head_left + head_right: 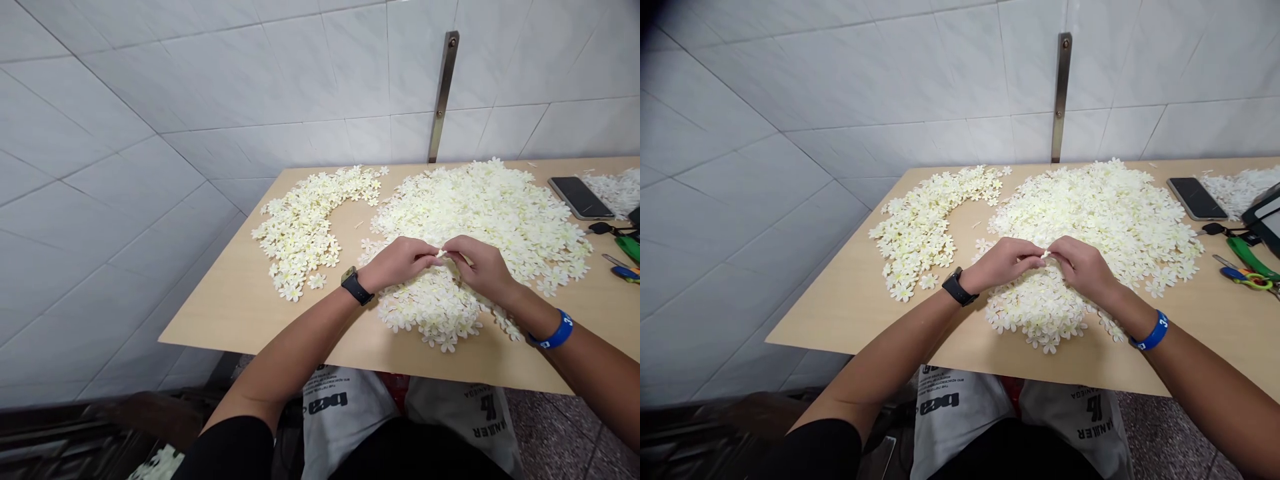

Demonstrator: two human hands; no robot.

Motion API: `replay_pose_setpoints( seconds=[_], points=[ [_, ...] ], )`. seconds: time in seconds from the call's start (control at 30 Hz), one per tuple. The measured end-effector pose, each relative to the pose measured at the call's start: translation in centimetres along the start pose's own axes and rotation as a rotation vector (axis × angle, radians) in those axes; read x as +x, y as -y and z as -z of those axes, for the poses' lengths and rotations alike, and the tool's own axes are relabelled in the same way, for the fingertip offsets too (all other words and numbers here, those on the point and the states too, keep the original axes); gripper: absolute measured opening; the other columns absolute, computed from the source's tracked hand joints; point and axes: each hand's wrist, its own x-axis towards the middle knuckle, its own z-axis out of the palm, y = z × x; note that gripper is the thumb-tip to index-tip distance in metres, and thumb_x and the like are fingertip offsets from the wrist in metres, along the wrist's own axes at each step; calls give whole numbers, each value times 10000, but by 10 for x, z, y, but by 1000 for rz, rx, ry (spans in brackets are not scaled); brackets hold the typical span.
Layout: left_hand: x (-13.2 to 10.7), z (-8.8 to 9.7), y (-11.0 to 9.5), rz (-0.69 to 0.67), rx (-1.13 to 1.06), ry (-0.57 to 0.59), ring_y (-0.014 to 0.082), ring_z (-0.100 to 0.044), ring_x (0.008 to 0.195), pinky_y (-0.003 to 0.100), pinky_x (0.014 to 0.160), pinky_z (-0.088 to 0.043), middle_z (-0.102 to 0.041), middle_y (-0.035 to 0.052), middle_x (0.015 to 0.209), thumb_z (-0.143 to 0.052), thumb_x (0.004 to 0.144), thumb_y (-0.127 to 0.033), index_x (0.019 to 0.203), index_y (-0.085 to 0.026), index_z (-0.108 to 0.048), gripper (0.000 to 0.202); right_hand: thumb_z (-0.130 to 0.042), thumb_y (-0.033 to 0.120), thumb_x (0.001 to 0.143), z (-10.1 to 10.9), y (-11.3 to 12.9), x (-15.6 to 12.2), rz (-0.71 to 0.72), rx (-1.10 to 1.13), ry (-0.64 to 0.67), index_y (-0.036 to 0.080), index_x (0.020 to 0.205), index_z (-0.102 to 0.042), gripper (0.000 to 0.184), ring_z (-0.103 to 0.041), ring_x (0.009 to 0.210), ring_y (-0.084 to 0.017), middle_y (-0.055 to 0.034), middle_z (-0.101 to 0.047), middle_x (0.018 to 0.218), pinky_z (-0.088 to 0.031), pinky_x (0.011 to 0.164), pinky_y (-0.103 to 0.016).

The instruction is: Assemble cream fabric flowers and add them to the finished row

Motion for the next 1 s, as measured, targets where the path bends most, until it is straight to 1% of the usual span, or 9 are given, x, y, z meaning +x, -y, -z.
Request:
replay_pose_setpoints(
  seconds=[0.07,0.17,0.23,0.33,0.5,0.67,0.73,0.87,1.0],
  points=[
    [0,-2,-1,34,32,16,151,-651,725,263,665,-405,-755,25,794,-645,961,-365,799,-180,-722,258,-491,135,958,2,2,-1,125,-47,50,249,905,-649,201,-659,722,-196,-49,-720,814,-508,638,-315],
    [0,-6,-3,54,167,51,141,-584,625,275,597,-336,-688,22,662,-667,937,-360,661,-160,-651,341,-480,151,972,1,9,-2,187,-117,110,248,849,-631,217,-604,656,-189,-47,-675,730,-446,580,-311],
    [-2,-9,-2,15,202,55,149,-589,646,281,610,-346,-698,30,698,-628,958,-343,700,-161,-656,317,-491,184,979,-1,12,-2,171,-112,139,250,826,-628,216,-594,643,-190,-44,-659,702,-428,569,-314],
    [-3,-9,2,-67,151,18,164,-637,748,281,700,-421,-734,47,817,-502,1006,-257,819,-168,-669,266,-511,203,981,-3,12,0,72,-42,51,253,872,-637,174,-637,682,-193,-41,-695,756,-473,603,-312],
    [-2,-6,5,-104,182,12,161,-616,726,281,710,-432,-701,44,799,-419,969,-113,837,-170,-611,240,-550,199,958,-1,4,3,2,-16,-17,253,912,-645,118,-671,708,-201,-33,-729,808,-512,644,-324],
    [-3,-10,6,-119,254,45,178,-633,720,290,664,-408,-689,49,760,-486,1037,-436,817,-179,-623,365,-522,164,936,-3,10,-2,55,-18,53,250,856,-617,151,-630,650,-192,-29,-678,730,-486,596,-310],
    [-5,-12,6,-123,253,15,173,-623,687,291,651,-406,-671,50,716,-480,1034,-468,774,-178,-609,410,-515,153,937,-5,16,-3,13,-22,37,247,840,-599,160,-605,608,-177,-18,-656,700,-468,565,-298],
    [-5,-11,4,-135,193,-53,169,-625,727,288,701,-449,-695,62,792,-399,1022,-213,826,-180,-594,279,-543,207,969,-6,21,-1,-102,12,-98,253,924,-625,104,-660,680,-190,-28,-710,795,-515,619,-318],
    [-4,-9,2,-124,170,-24,191,-657,856,297,772,-483,-728,88,949,-397,974,-128,1061,-164,-635,256,-557,224,982,-3,15,3,-36,-27,-131,255,990,-640,89,-677,743,-208,-49,-721,853,-538,670,-348]
  ],
)
